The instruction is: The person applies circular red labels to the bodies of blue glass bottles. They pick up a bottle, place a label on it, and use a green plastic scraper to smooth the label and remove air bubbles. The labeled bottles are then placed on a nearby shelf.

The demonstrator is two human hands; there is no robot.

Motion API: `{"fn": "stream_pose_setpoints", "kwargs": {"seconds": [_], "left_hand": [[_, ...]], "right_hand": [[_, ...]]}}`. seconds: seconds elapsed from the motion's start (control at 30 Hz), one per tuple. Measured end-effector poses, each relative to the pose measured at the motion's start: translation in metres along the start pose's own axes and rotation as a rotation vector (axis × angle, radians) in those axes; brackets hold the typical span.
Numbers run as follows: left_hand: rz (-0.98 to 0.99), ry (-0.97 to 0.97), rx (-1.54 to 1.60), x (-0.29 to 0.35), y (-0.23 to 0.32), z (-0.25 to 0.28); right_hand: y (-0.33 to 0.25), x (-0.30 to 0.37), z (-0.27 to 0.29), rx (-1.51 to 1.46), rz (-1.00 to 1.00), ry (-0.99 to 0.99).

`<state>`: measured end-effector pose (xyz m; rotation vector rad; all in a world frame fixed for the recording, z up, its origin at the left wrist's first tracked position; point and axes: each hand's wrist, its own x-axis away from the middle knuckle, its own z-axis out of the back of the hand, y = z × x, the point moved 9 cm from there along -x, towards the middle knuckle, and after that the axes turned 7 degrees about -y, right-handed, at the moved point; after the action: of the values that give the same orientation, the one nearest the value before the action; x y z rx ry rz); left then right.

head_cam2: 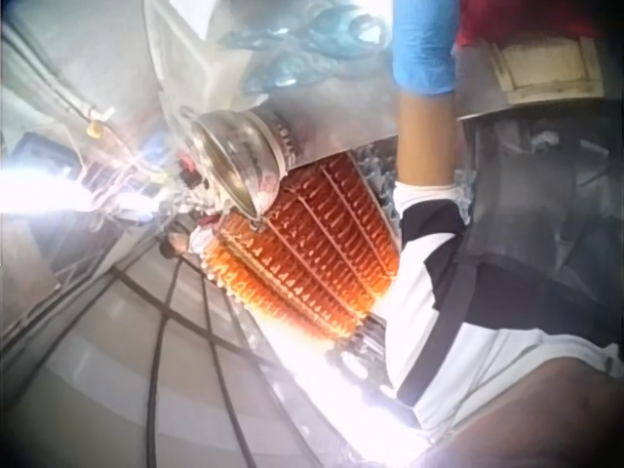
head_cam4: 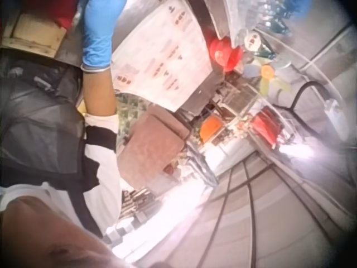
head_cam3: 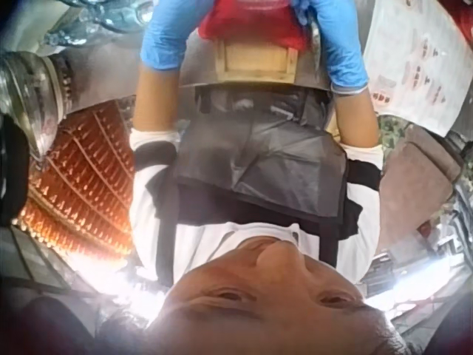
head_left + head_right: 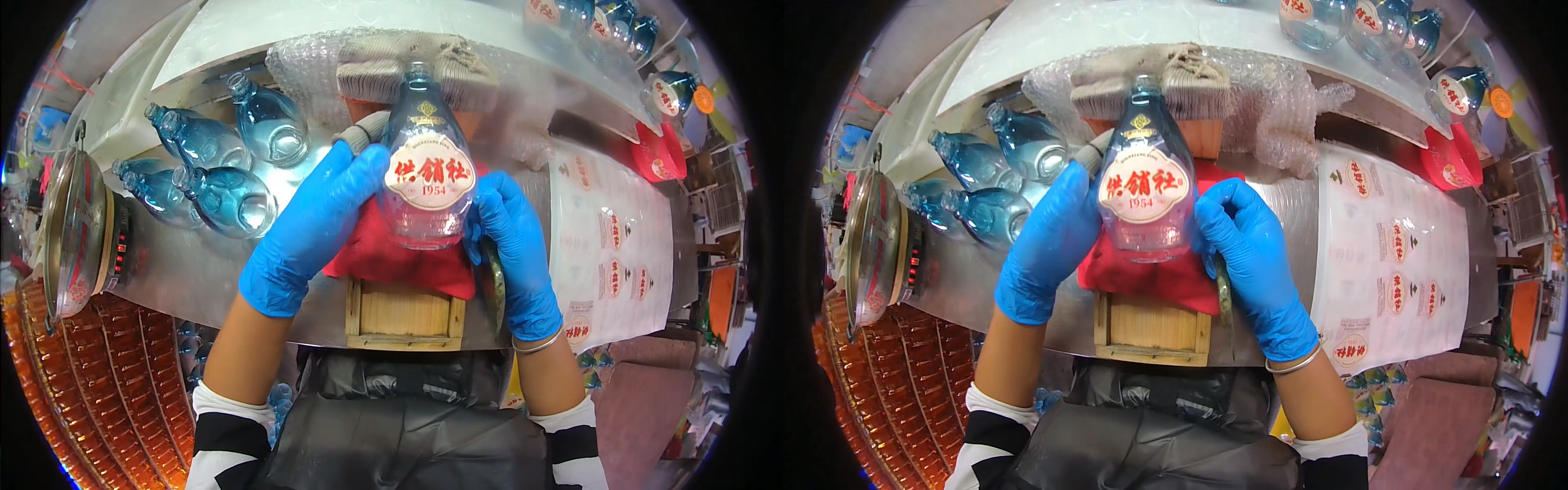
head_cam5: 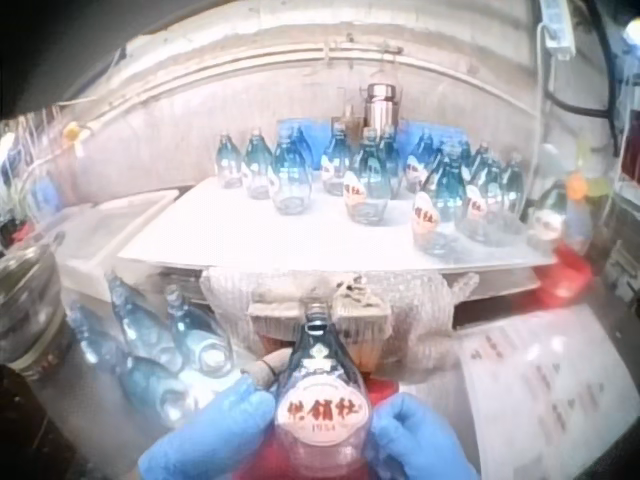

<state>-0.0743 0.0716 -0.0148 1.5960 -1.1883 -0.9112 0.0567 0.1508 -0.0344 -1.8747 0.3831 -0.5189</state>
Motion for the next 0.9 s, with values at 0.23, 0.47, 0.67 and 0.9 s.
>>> {"fn": "stream_pose_setpoints", "kwargs": {"seconds": [0.23,0.47,0.67,0.9], "left_hand": [[-0.076,-0.026,-0.013,0.019,0.009,-0.019],[-0.081,-0.024,0.019,0.019,0.004,-0.017],[-0.061,-0.020,-0.008,0.018,0.006,-0.018],[-0.097,-0.035,-0.014,0.018,0.004,-0.018]], "right_hand": [[0.001,-0.001,-0.002,-0.014,0.042,-0.032],[0.000,0.000,-0.003,-0.017,0.036,-0.001],[0.010,0.001,0.015,-0.221,-0.007,0.069],[0.013,0.043,0.035,-0.365,0.152,0.476]]}}
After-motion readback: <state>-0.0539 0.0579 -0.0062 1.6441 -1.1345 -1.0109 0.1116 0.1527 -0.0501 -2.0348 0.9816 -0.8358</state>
